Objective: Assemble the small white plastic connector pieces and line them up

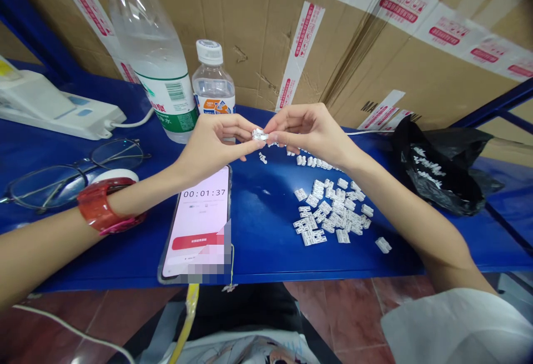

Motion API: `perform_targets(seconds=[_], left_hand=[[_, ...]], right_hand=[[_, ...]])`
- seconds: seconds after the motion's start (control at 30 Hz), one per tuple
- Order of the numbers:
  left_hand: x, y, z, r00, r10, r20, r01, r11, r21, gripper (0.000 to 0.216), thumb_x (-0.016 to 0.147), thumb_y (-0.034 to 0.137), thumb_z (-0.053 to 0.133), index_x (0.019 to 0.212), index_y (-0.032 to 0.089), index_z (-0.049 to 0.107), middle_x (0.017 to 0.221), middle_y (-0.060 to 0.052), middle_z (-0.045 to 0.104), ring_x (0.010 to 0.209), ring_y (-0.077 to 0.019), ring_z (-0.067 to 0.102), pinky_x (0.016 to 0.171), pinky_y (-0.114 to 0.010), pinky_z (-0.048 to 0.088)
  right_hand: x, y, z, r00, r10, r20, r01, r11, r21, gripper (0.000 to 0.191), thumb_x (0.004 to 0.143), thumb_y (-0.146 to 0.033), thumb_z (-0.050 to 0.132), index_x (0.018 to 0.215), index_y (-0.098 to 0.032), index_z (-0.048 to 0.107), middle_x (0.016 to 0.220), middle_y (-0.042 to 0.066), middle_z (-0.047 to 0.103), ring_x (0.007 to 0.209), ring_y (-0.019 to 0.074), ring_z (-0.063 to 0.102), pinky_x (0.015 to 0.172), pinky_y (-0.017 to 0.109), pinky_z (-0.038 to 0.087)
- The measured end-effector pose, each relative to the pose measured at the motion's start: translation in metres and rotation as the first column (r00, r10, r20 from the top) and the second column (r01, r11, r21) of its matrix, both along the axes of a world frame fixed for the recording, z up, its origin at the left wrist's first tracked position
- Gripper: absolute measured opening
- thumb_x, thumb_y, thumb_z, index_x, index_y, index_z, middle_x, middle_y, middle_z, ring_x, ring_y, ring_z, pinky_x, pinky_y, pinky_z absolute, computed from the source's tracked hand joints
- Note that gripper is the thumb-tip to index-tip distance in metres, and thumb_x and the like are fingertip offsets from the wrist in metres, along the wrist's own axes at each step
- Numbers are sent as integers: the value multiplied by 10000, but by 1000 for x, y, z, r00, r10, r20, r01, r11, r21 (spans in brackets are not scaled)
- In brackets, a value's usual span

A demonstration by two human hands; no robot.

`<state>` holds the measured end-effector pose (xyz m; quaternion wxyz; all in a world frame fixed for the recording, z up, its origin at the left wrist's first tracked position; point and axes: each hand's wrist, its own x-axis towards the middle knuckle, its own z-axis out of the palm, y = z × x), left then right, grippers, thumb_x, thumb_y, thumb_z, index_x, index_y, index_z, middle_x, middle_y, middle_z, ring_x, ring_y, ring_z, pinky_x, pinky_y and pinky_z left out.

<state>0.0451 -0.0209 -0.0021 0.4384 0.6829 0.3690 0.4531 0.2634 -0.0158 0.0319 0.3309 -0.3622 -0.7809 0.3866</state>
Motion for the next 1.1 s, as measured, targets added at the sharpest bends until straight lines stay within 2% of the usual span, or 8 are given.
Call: perform_targets(seconds=[0.07, 0.13, 0.33, 0.47, 0.63, 0.8, 0.93, 1.1], left_hand=[[0, 0, -1, 1000, -7, -9, 7, 1000, 1, 167, 750, 348, 872, 837, 230, 792, 832, -45, 820, 737, -204, 747, 635, -280, 596], [0, 0, -2, 1000, -14, -6, 14, 1000, 2, 157, 758, 340, 868, 834, 227, 791, 820, -48, 818, 731, -201, 746, 637, -280, 596], [-1, 1, -3, 1000, -13, -10, 13, 1000, -10, 143, 755, 338, 861, 823, 234, 790, 795, -41, 807, 728, -204, 749, 643, -281, 595], [1, 1, -3, 1000, -14, 3, 14, 1000, -21, 158, 735, 341, 877, 817, 236, 791, 790, -39, 809, 724, -207, 750, 643, -282, 595], [1, 0, -3, 1000, -11, -9, 11, 999, -47, 157, 715, 342, 878, 798, 239, 793, 767, -38, 804, 717, -214, 749, 643, -287, 598], [0, 1, -3, 1000, -20, 10, 20, 999, -35, 143, 737, 295, 875, 838, 221, 804, 755, -29, 804, 626, -174, 713, 663, -297, 605], [-1, 2, -3, 998, -36, 44, 39, 997, -62, 120, 757, 267, 870, 852, 219, 815, 767, -24, 819, 614, -161, 720, 690, -292, 614], [0, 1, -3, 995, -33, 91, 43, 994, -104, 137, 744, 232, 866, 867, 198, 818, 809, -40, 834, 656, -177, 754, 679, -298, 639]], right_hand=[[-3, -3, 0, 999, -29, -22, 28, 999, -39, 300, 863, -413, 821, 925, -137, 720, 753, 11, 709, 586, 79, 535, 499, 250, 420], [-6, -5, -1, 997, -60, -43, 59, 998, -30, 317, 837, -423, 846, 886, -138, 716, 728, 6, 703, 584, 77, 542, 506, 248, 432], [-11, -6, -6, 993, -84, -86, 85, 996, 10, 360, 814, -480, 857, 868, -162, 697, 797, 10, 741, 752, 121, 678, 718, 283, 564], [-11, -7, -9, 994, -70, -85, 75, 996, 52, 376, 825, -512, 846, 876, -173, 693, 822, 22, 749, 782, 143, 697, 739, 304, 571], [-8, -8, -6, 996, -74, 40, 66, 984, 164, 365, 871, -523, 808, 891, -169, 722, 850, 46, 747, 776, 156, 665, 723, 323, 546], [-7, -10, -2, 981, -149, 126, 106, 949, 296, 295, 929, -462, 758, 905, -169, 744, 860, 45, 749, 755, 147, 629, 703, 324, 498], [-9, -9, -4, 987, -141, 77, 117, 961, 251, 288, 922, -456, 764, 905, -170, 732, 810, 28, 725, 740, 137, 608, 659, 304, 471], [-8, -6, -8, 993, -107, 42, 98, 979, 180, 318, 921, -480, 758, 941, -166, 709, 824, 16, 703, 753, 127, 607, 677, 286, 483]])
